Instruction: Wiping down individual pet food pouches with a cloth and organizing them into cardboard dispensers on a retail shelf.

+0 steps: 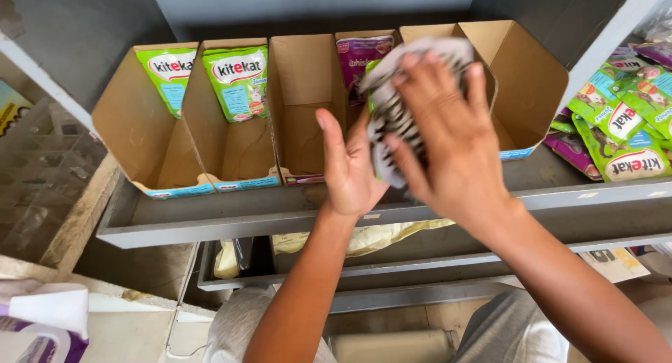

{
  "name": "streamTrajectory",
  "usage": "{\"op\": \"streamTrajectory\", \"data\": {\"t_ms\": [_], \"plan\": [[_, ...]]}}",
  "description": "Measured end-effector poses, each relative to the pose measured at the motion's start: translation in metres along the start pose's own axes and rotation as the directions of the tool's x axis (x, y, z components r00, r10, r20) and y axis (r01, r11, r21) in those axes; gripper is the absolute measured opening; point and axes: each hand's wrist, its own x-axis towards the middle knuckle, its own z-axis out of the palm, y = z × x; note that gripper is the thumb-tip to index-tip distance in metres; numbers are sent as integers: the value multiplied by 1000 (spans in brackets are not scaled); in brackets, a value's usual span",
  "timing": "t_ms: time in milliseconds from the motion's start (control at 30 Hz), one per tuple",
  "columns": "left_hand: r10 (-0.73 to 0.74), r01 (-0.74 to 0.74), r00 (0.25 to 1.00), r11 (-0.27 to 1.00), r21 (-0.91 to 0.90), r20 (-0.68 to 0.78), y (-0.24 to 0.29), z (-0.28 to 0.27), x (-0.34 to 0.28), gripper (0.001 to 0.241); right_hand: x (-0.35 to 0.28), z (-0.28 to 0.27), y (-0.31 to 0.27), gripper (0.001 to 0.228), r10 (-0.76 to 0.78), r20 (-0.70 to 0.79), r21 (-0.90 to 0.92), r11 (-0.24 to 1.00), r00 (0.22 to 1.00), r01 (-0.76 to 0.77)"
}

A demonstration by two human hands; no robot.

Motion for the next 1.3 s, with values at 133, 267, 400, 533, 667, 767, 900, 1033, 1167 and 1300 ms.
{"op": "streamTrajectory", "data": {"t_ms": [133,267,400,533,667,767,900,1033,1167,1300], "plan": [[24,-26,999,998,-61,-34,-3,-11,-8,81,-5,3,-12,61,-26,4,71,997,1000,26],[35,-37,990,999,-8,-139,4,6,-3,80,-2,1,-9,53,-37,34,27,999,999,36],[98,-90,985,994,61,-143,-2,-6,-9,72,-6,-1,-18,60,-79,60,44,996,995,77],[-11,12,1000,999,-51,24,3,-2,-7,82,-7,-6,-6,59,-33,53,35,999,998,31],[7,-10,997,999,-35,-77,9,4,-5,87,-12,-6,-13,55,7,23,38,999,1000,-8],[26,-32,996,997,-71,-81,10,2,-3,85,-13,-8,-13,57,-34,86,36,999,996,31],[-64,57,990,997,-58,-126,17,29,6,101,-10,-8,-12,55,59,-1,42,997,998,-59],[6,-4,893,1000,5,-450,13,11,-2,84,-9,-15,-16,55,-64,150,126,991,987,45],[-33,33,997,999,10,-69,15,28,3,96,-12,-11,-12,58,52,26,7,999,998,-52],[-8,-5,989,996,-85,-150,11,3,-5,86,-12,-18,-20,54,-27,153,107,994,988,11]]}}
